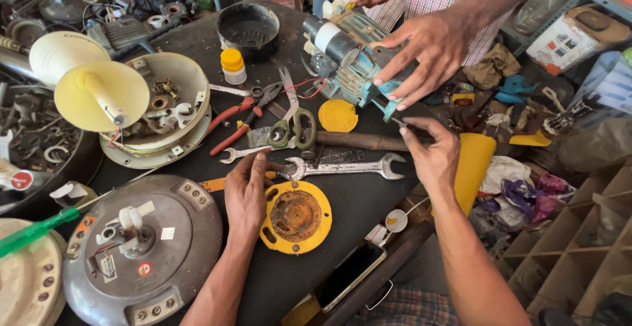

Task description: The person handles a yellow circular plastic part, aligns it with a rusty metal base, and uses a wrench to tighten the assembly. They also use scissors to trim the plastic and briefly open a drawer containing papers and small items.

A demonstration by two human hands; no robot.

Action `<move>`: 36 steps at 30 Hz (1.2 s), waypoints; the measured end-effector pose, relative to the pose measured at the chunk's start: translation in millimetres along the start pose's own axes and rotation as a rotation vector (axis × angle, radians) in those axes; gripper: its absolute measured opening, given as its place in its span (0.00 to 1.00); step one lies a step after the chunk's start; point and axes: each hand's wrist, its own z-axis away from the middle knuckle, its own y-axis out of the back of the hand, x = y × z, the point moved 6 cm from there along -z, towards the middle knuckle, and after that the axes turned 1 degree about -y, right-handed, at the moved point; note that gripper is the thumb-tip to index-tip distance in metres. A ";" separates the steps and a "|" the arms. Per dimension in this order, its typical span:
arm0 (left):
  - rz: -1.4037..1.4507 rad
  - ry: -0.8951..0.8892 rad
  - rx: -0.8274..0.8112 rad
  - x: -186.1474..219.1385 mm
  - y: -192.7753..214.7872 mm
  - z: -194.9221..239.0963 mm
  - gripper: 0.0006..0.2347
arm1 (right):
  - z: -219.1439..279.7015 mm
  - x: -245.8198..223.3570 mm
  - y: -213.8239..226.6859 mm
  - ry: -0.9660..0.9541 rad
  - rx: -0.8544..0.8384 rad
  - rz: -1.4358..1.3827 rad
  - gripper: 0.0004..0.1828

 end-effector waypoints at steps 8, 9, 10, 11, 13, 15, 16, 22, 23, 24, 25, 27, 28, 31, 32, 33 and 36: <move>-0.006 -0.011 -0.009 0.2 -0.1 -0.1 0.22 | -6.7 -2.8 -2.6 -0.077 0.009 -0.092 0.12; -0.003 -0.008 -0.009 0.0 -0.1 -0.6 0.22 | -7.3 -3.5 -2.7 -0.056 0.017 -0.086 0.12; 0.001 -0.013 -0.010 0.1 -0.1 -0.7 0.22 | -7.6 -4.2 -3.1 -0.035 0.025 -0.080 0.12; 0.006 -0.019 -0.010 0.3 -0.4 -0.8 0.22 | -7.6 -5.0 -3.4 -0.014 0.032 -0.074 0.12; 0.008 -0.028 -0.008 0.9 -0.2 -0.8 0.22 | -6.7 -0.9 -4.9 -0.077 0.019 -0.003 0.11; 0.003 -0.036 -0.001 1.5 0.3 -0.5 0.22 | -4.8 0.7 -4.6 -0.110 0.019 0.037 0.11; 0.001 -0.032 -0.003 1.5 0.7 -1.0 0.21 | -3.2 -0.2 -5.4 -0.110 0.024 0.039 0.11; -0.013 -0.024 -0.009 1.9 -0.2 -0.4 0.21 | -3.0 -6.4 -4.2 -0.056 0.044 0.032 0.09; -0.012 -0.021 -0.009 1.8 -0.5 -0.8 0.21 | -3.0 -7.7 -3.9 -0.037 0.046 0.041 0.09; -0.011 -0.019 -0.009 1.4 -0.5 -0.6 0.21 | -2.8 -7.1 -4.6 -0.045 0.039 0.005 0.09; -0.009 -0.020 -0.010 1.2 -0.6 0.1 0.21 | -3.0 -6.6 -5.4 -0.053 0.033 -0.030 0.09; -0.004 -0.026 -0.012 2.2 -0.3 -0.5 0.21 | -4.7 -7.1 -7.5 -0.059 0.020 -0.079 0.09; -0.004 -0.027 -0.012 2.4 -0.1 -0.1 0.21 | -4.9 -7.7 -8.4 -0.059 0.010 -0.090 0.09; -0.007 -0.023 -0.010 2.4 0.2 -0.2 0.21 | -7.3 -8.8 -8.9 -0.079 -0.003 0.028 0.11; -0.010 -0.014 -0.006 1.7 0.2 -0.3 0.21 | -8.4 -9.0 -8.6 -0.088 -0.005 0.093 0.12; -0.013 -0.005 -0.003 0.8 0.2 -0.3 0.21 | -9.3 -9.9 -9.4 -0.084 -0.019 0.094 0.13; 0.002 -0.015 -0.003 -0.1 0.1 -1.7 0.21 | -12.3 -12.7 -11.6 -0.063 -0.052 0.122 0.17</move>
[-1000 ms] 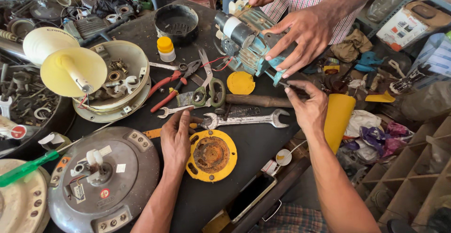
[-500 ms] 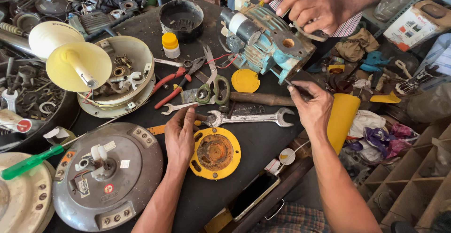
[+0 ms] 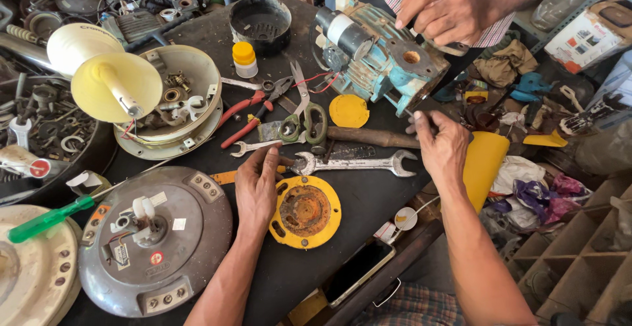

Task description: The person handles a yellow circular plastic part, aligns it with a rusty metal base, and uses a wrench to tighten the assembly. They also use scissors to trim the plastic and briefly open a drawer containing papers and small items.

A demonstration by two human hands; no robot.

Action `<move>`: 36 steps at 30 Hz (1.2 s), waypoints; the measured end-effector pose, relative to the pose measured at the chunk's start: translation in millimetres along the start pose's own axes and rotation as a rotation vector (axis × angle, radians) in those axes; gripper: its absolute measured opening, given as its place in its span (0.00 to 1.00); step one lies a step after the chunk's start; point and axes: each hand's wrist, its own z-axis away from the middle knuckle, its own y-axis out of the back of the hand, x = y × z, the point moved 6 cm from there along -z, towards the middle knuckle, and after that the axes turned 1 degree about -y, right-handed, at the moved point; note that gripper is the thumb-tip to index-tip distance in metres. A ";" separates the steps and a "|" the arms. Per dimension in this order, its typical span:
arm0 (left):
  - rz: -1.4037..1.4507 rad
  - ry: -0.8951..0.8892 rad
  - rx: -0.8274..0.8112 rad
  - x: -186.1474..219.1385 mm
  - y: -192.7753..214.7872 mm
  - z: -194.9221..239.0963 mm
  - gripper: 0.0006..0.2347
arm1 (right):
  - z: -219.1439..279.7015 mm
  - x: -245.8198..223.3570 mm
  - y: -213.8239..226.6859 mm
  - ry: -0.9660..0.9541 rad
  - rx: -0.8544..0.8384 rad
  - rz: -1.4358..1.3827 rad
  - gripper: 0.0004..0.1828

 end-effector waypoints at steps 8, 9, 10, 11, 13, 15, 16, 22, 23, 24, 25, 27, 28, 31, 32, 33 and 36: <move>0.115 -0.008 0.003 -6.2 -2.0 -0.3 0.19 | -9.5 12.9 -9.4 0.023 -0.037 0.108 0.24; 0.166 -0.002 0.008 -6.3 -2.0 0.4 0.18 | -9.1 12.2 -7.9 0.073 -0.025 0.185 0.23; 0.191 0.040 0.005 -8.5 -1.1 1.5 0.18 | -8.4 9.9 -7.5 0.131 -0.019 0.255 0.22; 0.217 0.081 0.002 -10.3 -1.8 2.4 0.18 | -7.6 7.1 -8.3 0.190 -0.010 0.323 0.22; 0.173 0.054 0.014 -9.2 2.1 3.1 0.17 | -6.1 12.1 -11.0 0.139 -0.021 0.275 0.22; 0.035 -0.075 0.029 -1.7 4.5 3.4 0.18 | -6.9 17.2 -11.0 0.107 -0.040 0.240 0.23; 0.041 -0.093 0.040 -0.4 5.2 3.2 0.17 | -7.6 18.9 -11.1 0.102 -0.052 0.224 0.24; 0.039 -0.091 0.055 -0.8 4.9 2.5 0.18 | -11.0 26.5 -13.2 0.013 -0.142 0.142 0.25; 0.030 -0.098 0.057 -0.1 5.1 2.0 0.18 | -10.9 24.7 -13.4 0.020 -0.150 0.116 0.24; 0.022 -0.102 0.054 -0.1 5.2 2.7 0.18 | -10.5 24.4 -13.4 0.006 -0.160 0.075 0.23; 0.018 -0.097 0.059 -0.7 6.1 3.4 0.18 | -10.6 24.3 -13.6 -0.009 -0.171 0.035 0.22; 0.010 -0.092 0.059 -0.6 6.3 3.3 0.19 | -8.9 22.6 -10.9 0.014 -0.158 0.049 0.19; 0.002 -0.068 0.053 -1.4 5.5 2.8 0.19 | -7.9 21.2 -6.4 0.053 -0.136 0.104 0.17; 0.000 -0.054 0.047 -1.5 5.6 2.1 0.19 | -3.8 13.5 1.7 0.222 -0.021 0.264 0.15; 0.014 -0.087 0.049 -0.2 5.8 2.5 0.19 | -1.0 11.1 3.3 0.287 0.021 0.316 0.15; 0.027 -0.119 0.051 0.8 6.3 3.4 0.19 | 1.1 10.2 3.6 0.327 0.044 0.375 0.15; -0.012 -0.102 0.060 0.0 6.4 2.6 0.20 | 5.3 5.7 10.8 0.429 0.108 0.504 0.14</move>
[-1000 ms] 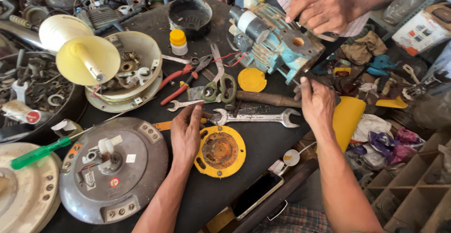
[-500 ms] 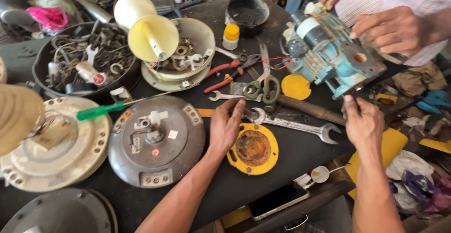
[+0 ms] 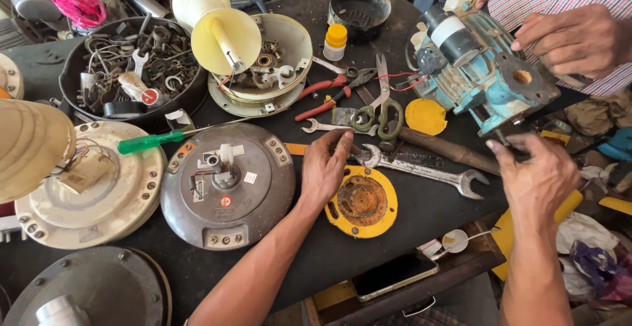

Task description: The person handles a yellow circular plastic part, aligns it with a rusty metal base, and uses a wrench to tighten the assembly. They also use scissors to trim the plastic and briefly open a drawer containing papers and small items.

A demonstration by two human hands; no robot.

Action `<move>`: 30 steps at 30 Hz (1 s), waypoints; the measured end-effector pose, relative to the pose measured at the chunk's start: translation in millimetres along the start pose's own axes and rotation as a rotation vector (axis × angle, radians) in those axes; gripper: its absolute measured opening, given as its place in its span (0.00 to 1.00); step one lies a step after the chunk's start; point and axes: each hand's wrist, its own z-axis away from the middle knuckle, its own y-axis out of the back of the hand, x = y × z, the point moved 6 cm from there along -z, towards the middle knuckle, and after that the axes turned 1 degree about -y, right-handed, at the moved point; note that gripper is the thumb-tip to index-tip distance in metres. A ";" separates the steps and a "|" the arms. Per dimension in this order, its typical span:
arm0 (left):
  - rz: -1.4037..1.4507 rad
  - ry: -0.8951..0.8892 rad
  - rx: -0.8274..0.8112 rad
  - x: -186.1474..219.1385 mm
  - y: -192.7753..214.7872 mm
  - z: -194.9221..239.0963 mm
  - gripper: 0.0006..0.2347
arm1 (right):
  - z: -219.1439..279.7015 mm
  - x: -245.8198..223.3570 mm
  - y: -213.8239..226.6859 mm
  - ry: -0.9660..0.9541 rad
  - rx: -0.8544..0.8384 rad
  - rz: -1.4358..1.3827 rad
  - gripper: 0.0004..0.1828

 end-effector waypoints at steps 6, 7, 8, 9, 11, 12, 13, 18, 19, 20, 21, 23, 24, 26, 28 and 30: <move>0.018 -0.024 0.003 0.4 0.3 1.0 0.19 | -0.2 -25.9 20.5 -0.047 -0.083 -0.263 0.14; 0.019 -0.012 0.000 -0.6 0.1 0.2 0.19 | 0.1 -38.4 18.2 -0.073 -0.138 -0.364 0.14; 0.021 0.001 -0.004 -2.1 -0.4 -0.2 0.19 | 0.3 -52.8 14.1 -0.099 -0.194 -0.466 0.15; 0.023 0.014 -0.008 -3.6 -1.2 0.2 0.19 | -0.6 -71.3 11.1 -0.049 -0.243 -0.457 0.14; 0.024 -0.007 -0.001 -2.8 -1.6 0.4 0.19 | -9.8 -109.5 6.1 0.097 -0.284 -0.454 0.13; 0.023 -0.022 0.006 -2.1 -0.2 -0.7 0.19 | -16.6 -129.6 3.7 0.192 -0.278 -0.458 0.14; 0.033 -0.019 0.009 -2.3 0.8 -0.8 0.19 | -22.9 -145.4 -1.9 0.218 -0.315 -0.459 0.14; 0.015 0.021 0.028 -1.8 3.2 1.2 0.18 | -50.6 -214.8 -30.1 0.496 -0.406 -0.407 0.15; 0.039 0.002 0.046 -0.1 4.1 1.9 0.18 | -55.5 -221.9 -34.6 0.531 -0.424 -0.392 0.15; 0.061 -0.016 0.064 1.5 5.2 1.7 0.17 | -60.7 -229.1 -39.6 0.567 -0.442 -0.379 0.15; 0.083 -0.035 0.082 2.4 6.6 -0.7 0.17 | -66.8 -236.0 -45.2 0.602 -0.459 -0.365 0.16; 0.157 0.115 0.085 -10.6 5.0 1.8 0.21 | -89.7 -236.7 -64.7 0.443 -0.548 -0.317 0.16; 0.197 0.191 0.086 -17.6 2.0 3.1 0.24 | -101.1 -236.5 -74.7 0.363 -0.592 -0.290 0.16; 0.164 0.167 0.086 -23.5 -1.3 0.7 0.24 | -121.4 -249.1 -85.5 0.416 -0.585 -0.271 0.16; 0.120 -0.018 0.160 -18.9 0.0 -0.3 0.19 | -130.2 -265.1 -88.2 0.453 -0.593 -0.272 0.16; 0.080 -0.167 0.221 -14.0 0.6 2.2 0.16 | -135.2 -287.7 -85.2 0.469 -0.614 -0.282 0.16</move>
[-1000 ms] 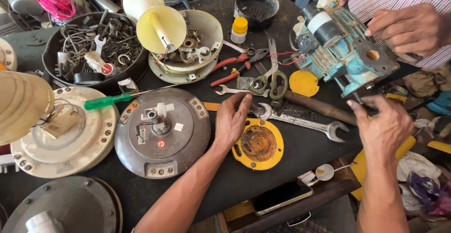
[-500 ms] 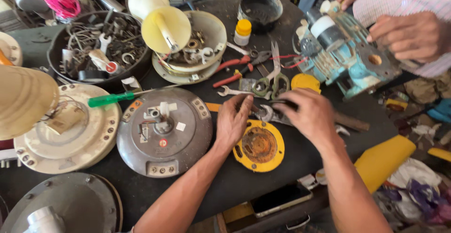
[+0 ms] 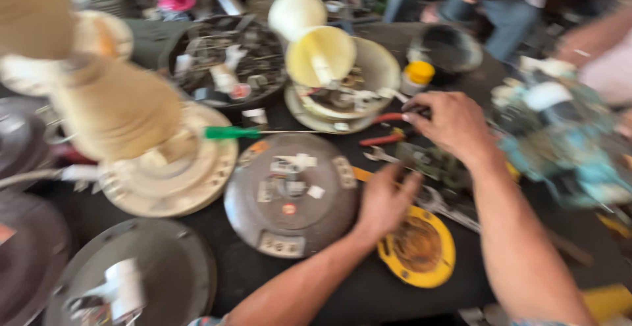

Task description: The person handles a yellow circular plastic part, aligns it with a rusty metal base, and uses a wrench to tighten the assembly. They also use scissors to trim the plastic and briefly open a drawer containing papers and small items.

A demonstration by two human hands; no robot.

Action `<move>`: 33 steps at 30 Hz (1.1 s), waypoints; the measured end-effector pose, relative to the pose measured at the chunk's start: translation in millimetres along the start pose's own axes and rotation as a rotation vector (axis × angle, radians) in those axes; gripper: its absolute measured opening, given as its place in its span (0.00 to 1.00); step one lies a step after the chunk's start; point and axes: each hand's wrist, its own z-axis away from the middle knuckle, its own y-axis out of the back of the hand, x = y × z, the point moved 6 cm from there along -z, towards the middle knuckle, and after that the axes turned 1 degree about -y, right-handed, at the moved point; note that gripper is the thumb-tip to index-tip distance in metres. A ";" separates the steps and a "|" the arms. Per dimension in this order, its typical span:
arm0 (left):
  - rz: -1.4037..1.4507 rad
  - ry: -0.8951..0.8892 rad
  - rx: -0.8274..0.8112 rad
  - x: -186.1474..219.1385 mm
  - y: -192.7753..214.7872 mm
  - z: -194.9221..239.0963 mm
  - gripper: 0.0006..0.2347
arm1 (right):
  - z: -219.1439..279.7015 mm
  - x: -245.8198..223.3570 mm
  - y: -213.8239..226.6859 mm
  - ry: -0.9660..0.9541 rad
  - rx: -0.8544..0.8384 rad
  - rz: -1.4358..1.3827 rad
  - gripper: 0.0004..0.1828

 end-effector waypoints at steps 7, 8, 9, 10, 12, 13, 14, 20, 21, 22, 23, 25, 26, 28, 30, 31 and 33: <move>-0.004 0.099 -0.075 2.4 1.3 2.1 0.15 | -42.3 -132.3 10.2 0.470 -0.390 -0.443 0.26; 0.002 0.139 -0.092 2.1 2.3 2.4 0.15 | -52.2 -149.2 8.2 0.496 -0.439 -0.358 0.28; 0.009 0.179 -0.109 2.2 1.3 3.8 0.15 | -62.6 -166.0 4.4 0.522 -0.487 -0.272 0.29; 0.016 0.217 -0.130 1.0 0.9 4.4 0.15 | -74.1 -183.1 0.7 0.534 -0.486 -0.193 0.29; 0.015 0.217 -0.140 0.2 1.4 3.4 0.15 | -94.3 -209.8 -4.8 0.554 -0.479 -0.035 0.29; 0.016 0.217 -0.147 -0.5 -0.1 3.8 0.16 | -100.6 -219.5 -2.8 0.592 -0.453 -0.035 0.28; 0.002 0.177 -0.129 0.9 -0.1 3.9 0.15 | -104.8 -229.9 -2.0 0.630 -0.428 -0.038 0.27; 0.005 0.090 -0.105 -5.4 -1.4 5.3 0.16 | -77.2 -179.4 34.5 0.545 -0.235 0.168 0.26; 0.024 0.100 -0.107 -7.2 -1.9 5.9 0.16 | -57.9 -162.3 49.5 0.582 -0.156 0.092 0.24; 0.043 0.103 -0.113 -7.8 -4.3 5.6 0.16 | -36.7 -145.2 64.1 0.612 -0.071 0.022 0.23; 0.020 0.130 -0.125 -10.3 -5.8 5.9 0.16 | -21.0 -117.2 63.8 0.417 -0.163 0.131 0.25; -0.025 0.175 -0.144 -15.4 -7.2 4.4 0.17 | 21.4 -79.5 72.9 0.292 -0.156 0.104 0.25; -0.050 0.149 -0.139 -15.0 -8.0 4.5 0.17 | 44.7 -69.6 82.2 0.360 -0.062 -0.032 0.24; -0.098 0.097 -0.131 -15.9 -9.6 4.0 0.16 | 83.5 -36.3 88.6 0.283 -0.060 -0.096 0.24; -0.091 0.061 -0.129 -20.1 -10.5 1.9 0.17 | 119.2 -1.6 90.1 0.138 -0.105 -0.117 0.24; -0.118 -0.005 -0.092 -20.3 -8.3 -0.6 0.17 | 134.5 13.7 90.7 0.082 -0.118 -0.135 0.23; -0.132 -0.081 -0.075 -24.1 -9.3 0.9 0.17 | 168.4 41.1 89.5 -0.020 -0.158 -0.170 0.23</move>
